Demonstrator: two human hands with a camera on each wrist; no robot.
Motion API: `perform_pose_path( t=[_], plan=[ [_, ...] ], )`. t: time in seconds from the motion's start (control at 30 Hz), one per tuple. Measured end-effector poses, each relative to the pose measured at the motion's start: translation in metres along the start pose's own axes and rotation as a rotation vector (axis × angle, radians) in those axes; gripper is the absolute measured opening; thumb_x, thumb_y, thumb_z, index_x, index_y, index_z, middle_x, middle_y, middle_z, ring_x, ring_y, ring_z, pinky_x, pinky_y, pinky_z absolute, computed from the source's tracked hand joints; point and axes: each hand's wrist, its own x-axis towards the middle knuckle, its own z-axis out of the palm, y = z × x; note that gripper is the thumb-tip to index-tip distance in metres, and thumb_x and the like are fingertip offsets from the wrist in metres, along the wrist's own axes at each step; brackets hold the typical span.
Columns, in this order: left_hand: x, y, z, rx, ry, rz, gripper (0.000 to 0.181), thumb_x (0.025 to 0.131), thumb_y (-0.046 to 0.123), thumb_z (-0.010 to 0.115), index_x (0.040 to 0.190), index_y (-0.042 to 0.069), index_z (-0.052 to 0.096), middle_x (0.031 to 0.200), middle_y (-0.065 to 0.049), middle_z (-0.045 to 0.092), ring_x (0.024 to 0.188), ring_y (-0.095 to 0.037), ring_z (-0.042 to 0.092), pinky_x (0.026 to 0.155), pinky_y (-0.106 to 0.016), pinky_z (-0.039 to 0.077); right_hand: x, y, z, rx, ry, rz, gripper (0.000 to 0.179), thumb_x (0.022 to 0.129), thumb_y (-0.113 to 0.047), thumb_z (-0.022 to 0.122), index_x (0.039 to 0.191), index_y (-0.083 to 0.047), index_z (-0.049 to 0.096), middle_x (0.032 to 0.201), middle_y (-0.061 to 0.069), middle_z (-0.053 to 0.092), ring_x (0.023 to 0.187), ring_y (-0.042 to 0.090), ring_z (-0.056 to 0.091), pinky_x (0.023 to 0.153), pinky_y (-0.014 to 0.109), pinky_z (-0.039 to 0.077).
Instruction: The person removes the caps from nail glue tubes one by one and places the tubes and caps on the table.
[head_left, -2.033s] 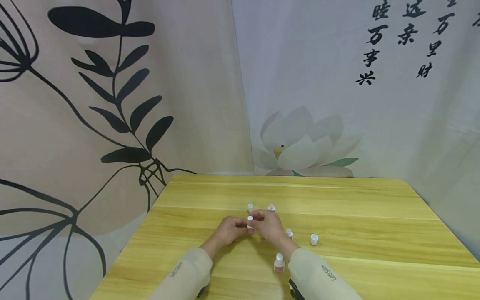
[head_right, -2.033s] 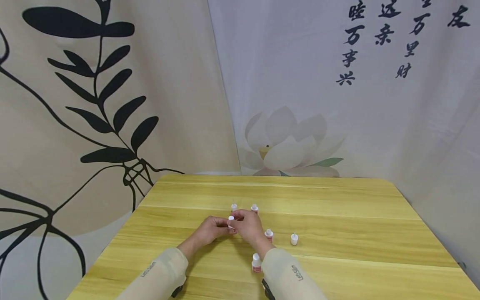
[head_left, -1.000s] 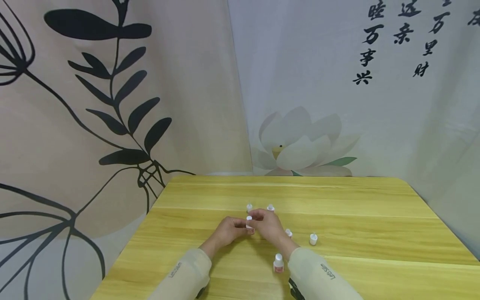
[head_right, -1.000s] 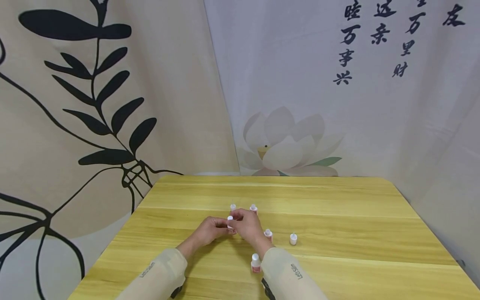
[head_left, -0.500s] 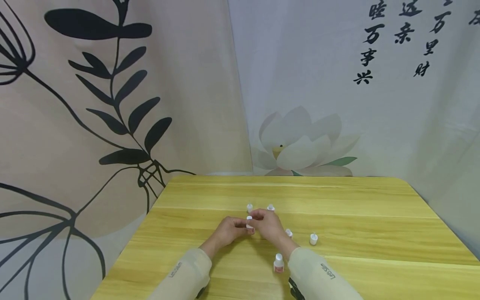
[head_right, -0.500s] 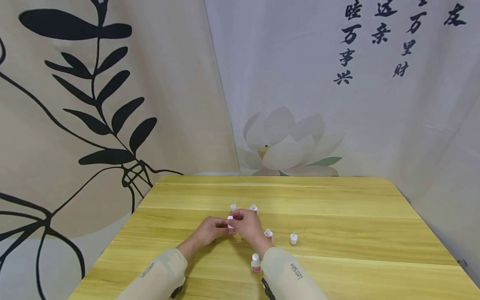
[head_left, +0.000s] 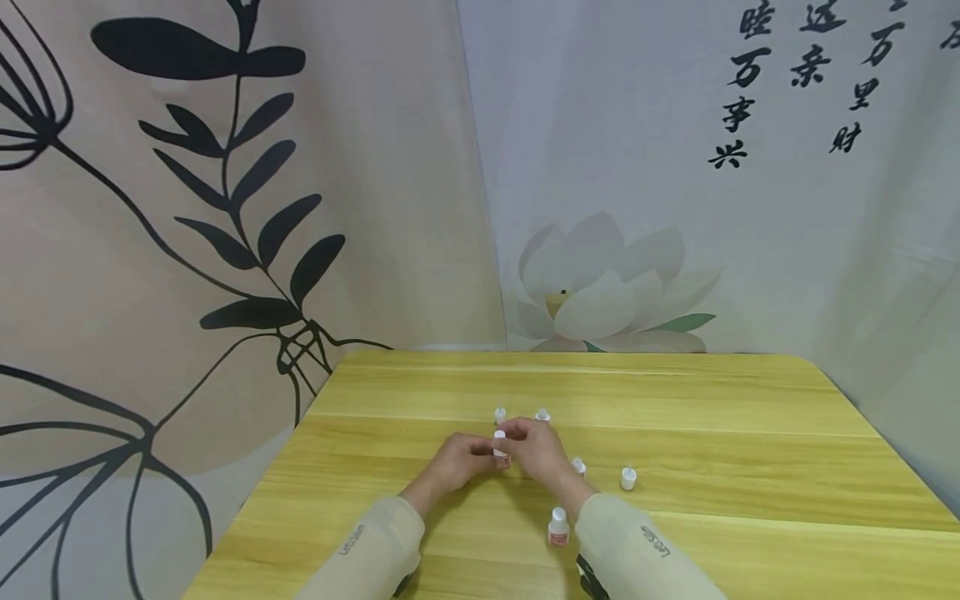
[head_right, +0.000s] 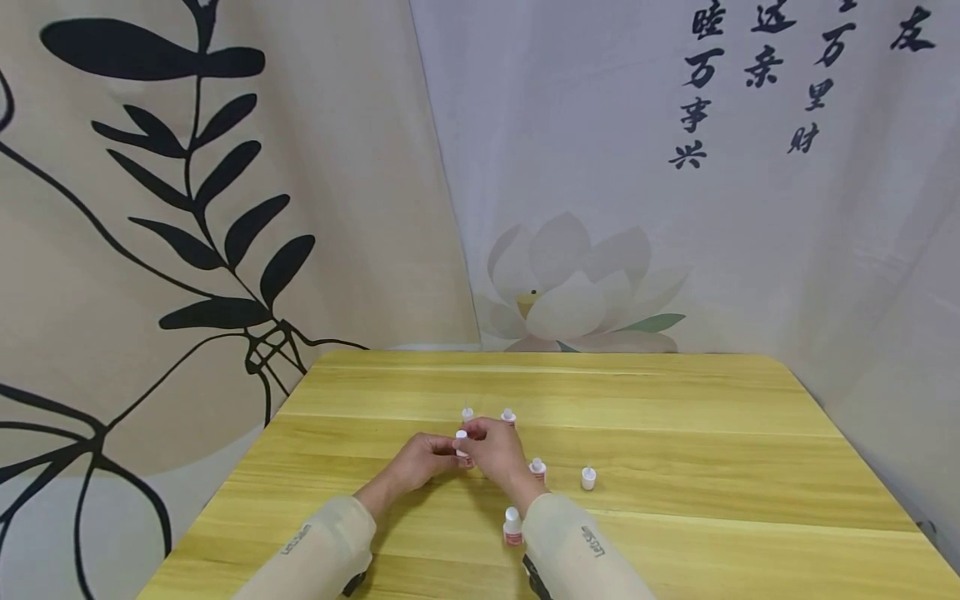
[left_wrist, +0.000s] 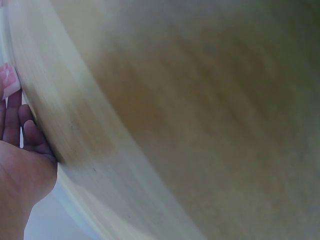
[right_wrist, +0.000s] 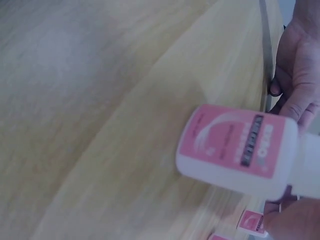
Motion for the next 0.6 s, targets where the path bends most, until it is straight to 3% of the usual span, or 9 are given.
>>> perform_pose_path(
  t=[0.23,0.43,0.6],
  plan=[
    [0.001,0.0,0.001,-0.02,0.002,0.014,0.02,0.092,0.022,0.072,0.108,0.01,0.076,0.104,-0.003,0.074,0.104,-0.019,0.065,0.094,-0.042,0.05,-0.001,-0.002,-0.002,0.021,-0.006,0.001,0.029,0.094,-0.02,0.069,0.118,-0.003,0.068,0.11,0.005,0.069,0.107,0.026,0.062,0.092,0.044,0.051],
    [0.0,0.001,0.002,-0.031,0.008,0.02,0.019,0.093,0.018,0.072,0.107,0.006,0.076,0.105,-0.007,0.074,0.106,-0.024,0.065,0.096,-0.049,0.049,-0.001,-0.004,-0.003,0.038,0.003,-0.008,0.028,0.095,-0.019,0.068,0.118,-0.002,0.068,0.109,0.005,0.069,0.107,0.026,0.062,0.092,0.045,0.051],
    [-0.004,0.01,0.002,-0.038,0.013,0.016,0.021,0.093,0.015,0.071,0.108,0.001,0.074,0.107,-0.011,0.073,0.107,-0.029,0.064,0.097,-0.053,0.047,-0.001,-0.005,-0.005,0.032,0.019,-0.017,0.024,0.095,-0.019,0.068,0.114,-0.004,0.069,0.107,0.004,0.07,0.105,0.025,0.062,0.092,0.045,0.051]
  ],
)
